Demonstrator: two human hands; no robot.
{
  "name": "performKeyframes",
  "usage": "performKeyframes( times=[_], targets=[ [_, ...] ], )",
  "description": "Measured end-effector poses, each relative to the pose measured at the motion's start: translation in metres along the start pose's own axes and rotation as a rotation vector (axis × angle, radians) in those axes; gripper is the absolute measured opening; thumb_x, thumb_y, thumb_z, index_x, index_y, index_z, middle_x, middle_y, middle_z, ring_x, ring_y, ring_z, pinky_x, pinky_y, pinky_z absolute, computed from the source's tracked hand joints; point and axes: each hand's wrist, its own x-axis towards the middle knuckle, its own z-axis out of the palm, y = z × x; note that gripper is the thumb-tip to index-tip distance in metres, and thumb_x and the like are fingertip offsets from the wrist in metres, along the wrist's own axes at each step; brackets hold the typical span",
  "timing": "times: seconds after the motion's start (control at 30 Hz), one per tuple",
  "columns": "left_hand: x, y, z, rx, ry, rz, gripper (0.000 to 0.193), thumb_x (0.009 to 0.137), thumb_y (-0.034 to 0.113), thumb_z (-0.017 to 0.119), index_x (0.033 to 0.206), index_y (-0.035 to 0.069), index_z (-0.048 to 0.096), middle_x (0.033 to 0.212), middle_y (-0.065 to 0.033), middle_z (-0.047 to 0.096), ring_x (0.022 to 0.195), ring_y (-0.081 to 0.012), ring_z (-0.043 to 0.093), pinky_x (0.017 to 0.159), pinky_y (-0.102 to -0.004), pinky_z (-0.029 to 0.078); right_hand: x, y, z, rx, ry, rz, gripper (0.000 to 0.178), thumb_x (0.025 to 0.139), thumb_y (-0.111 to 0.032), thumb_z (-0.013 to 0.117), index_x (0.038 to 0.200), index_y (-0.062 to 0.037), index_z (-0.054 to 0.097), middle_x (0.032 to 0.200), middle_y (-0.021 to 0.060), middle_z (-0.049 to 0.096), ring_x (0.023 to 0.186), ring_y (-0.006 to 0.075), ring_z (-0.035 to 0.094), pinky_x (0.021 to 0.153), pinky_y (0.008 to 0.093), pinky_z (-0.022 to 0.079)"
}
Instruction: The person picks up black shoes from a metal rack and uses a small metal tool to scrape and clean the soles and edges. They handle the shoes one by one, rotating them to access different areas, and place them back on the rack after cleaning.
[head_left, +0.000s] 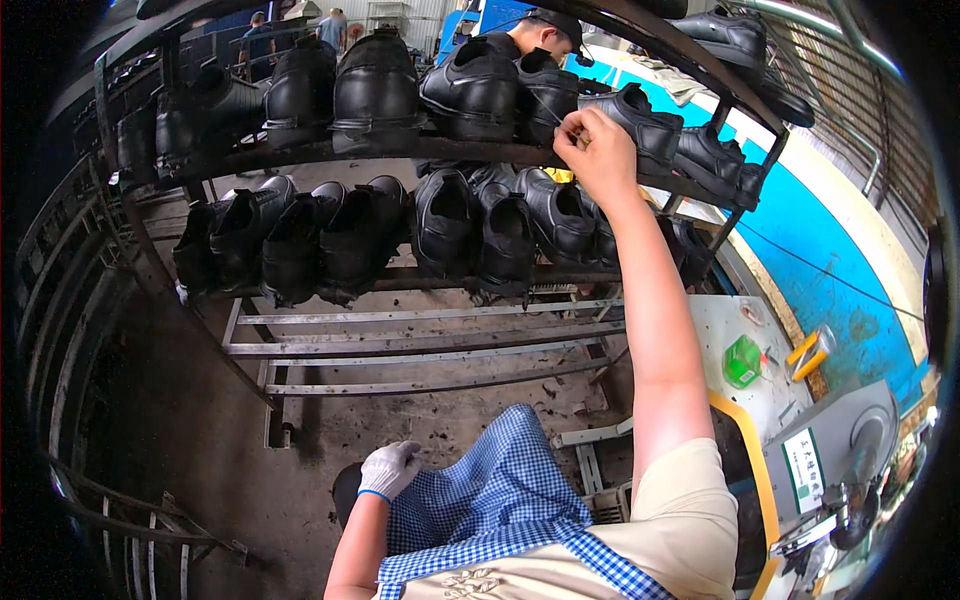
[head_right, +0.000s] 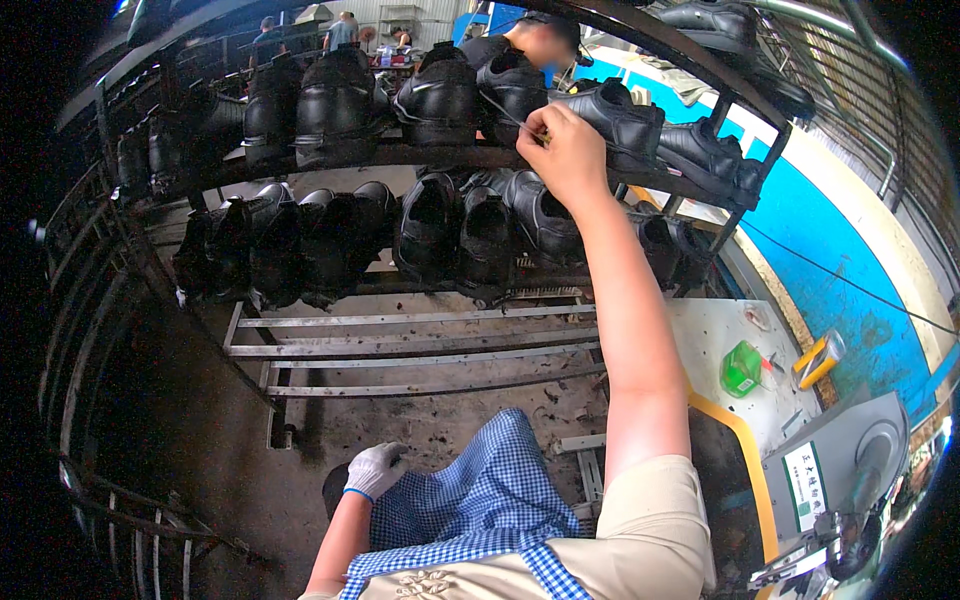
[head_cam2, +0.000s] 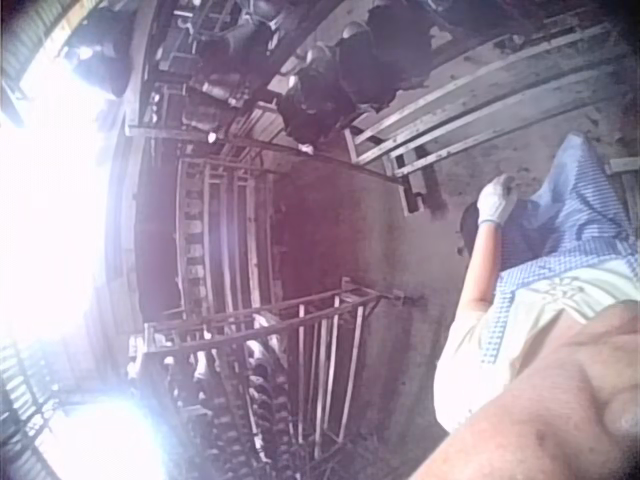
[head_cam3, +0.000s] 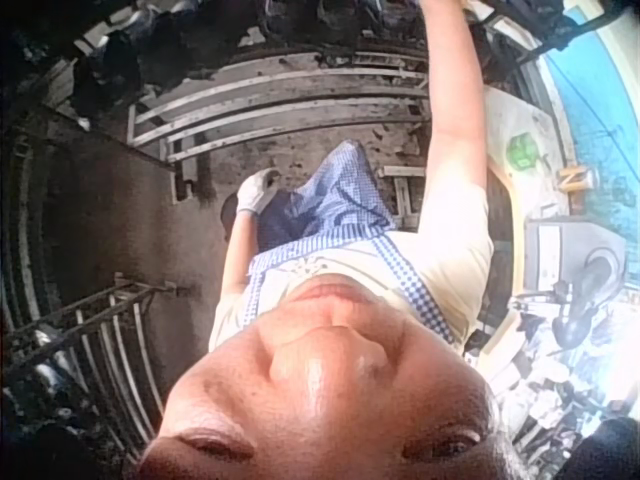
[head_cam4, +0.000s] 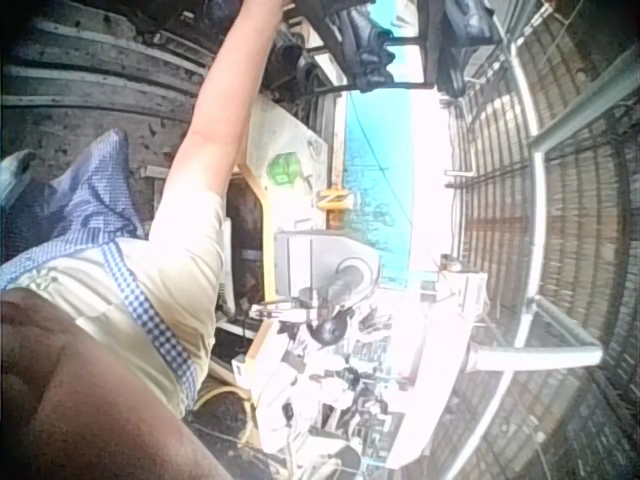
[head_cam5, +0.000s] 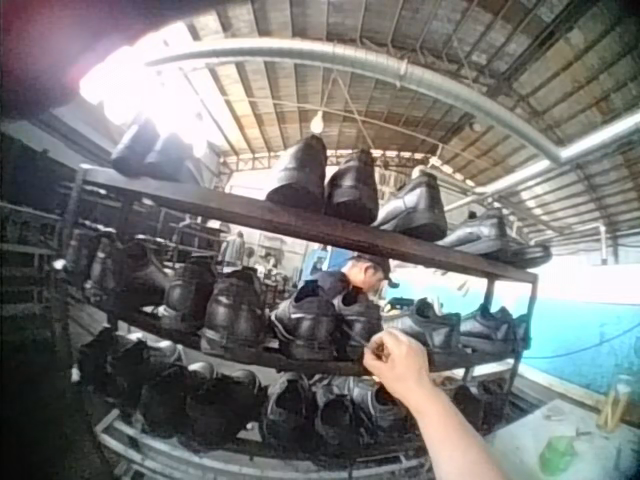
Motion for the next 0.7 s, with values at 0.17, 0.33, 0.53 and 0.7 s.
performKeyframes(
  times=[0.17,0.33,0.53,0.7],
  targets=[
    [0.002,-0.005,0.006,0.012,0.017,0.018,0.032,0.086,0.03,0.063,0.113,0.015,0.071,0.109,-0.0122,0.071,0.1,-0.0335,0.068,0.085,-0.0447,0.055,0.003,-0.006,0.001,-0.196,0.035,-0.1,0.019,0.076,-0.014,0.073,0.087,-0.0079,0.059,0.086,0.0087,0.063,0.076,0.032,0.066,0.064,0.0424,0.052],
    [0.001,-0.006,0.006,-0.011,0.033,0.024,0.031,0.085,0.028,0.064,0.112,0.015,0.071,0.109,-0.0122,0.071,0.1,-0.033,0.068,0.085,-0.0443,0.055,0.002,-0.013,0.007,-0.215,0.075,-0.076,0.021,0.077,-0.013,0.071,0.094,-0.0082,0.061,0.088,0.0078,0.067,0.078,0.0293,0.068,0.067,0.0402,0.053],
    [0.002,-0.008,0.009,0.006,0.087,0.05,0.032,0.084,0.028,0.064,0.112,0.015,0.071,0.105,-0.0121,0.072,0.097,-0.033,0.069,0.085,-0.044,0.055,-0.014,-0.03,0.008,-0.13,-0.001,0.121,0.025,0.078,-0.015,0.072,0.1,-0.0073,0.063,0.089,0.0103,0.068,0.083,0.0305,0.069,0.071,0.0424,0.054],
    [-0.001,0.003,0.001,-0.007,0.039,0.026,0.032,0.084,0.029,0.063,0.111,0.015,0.071,0.106,-0.0125,0.072,0.098,-0.0329,0.069,0.085,-0.044,0.055,-0.011,-0.01,0.007,0.127,0.237,0.185,0.023,0.08,-0.012,0.075,0.101,-0.0057,0.068,0.082,0.0078,0.065,0.064,0.0201,0.064,0.062,0.0311,0.05]
  ],
)
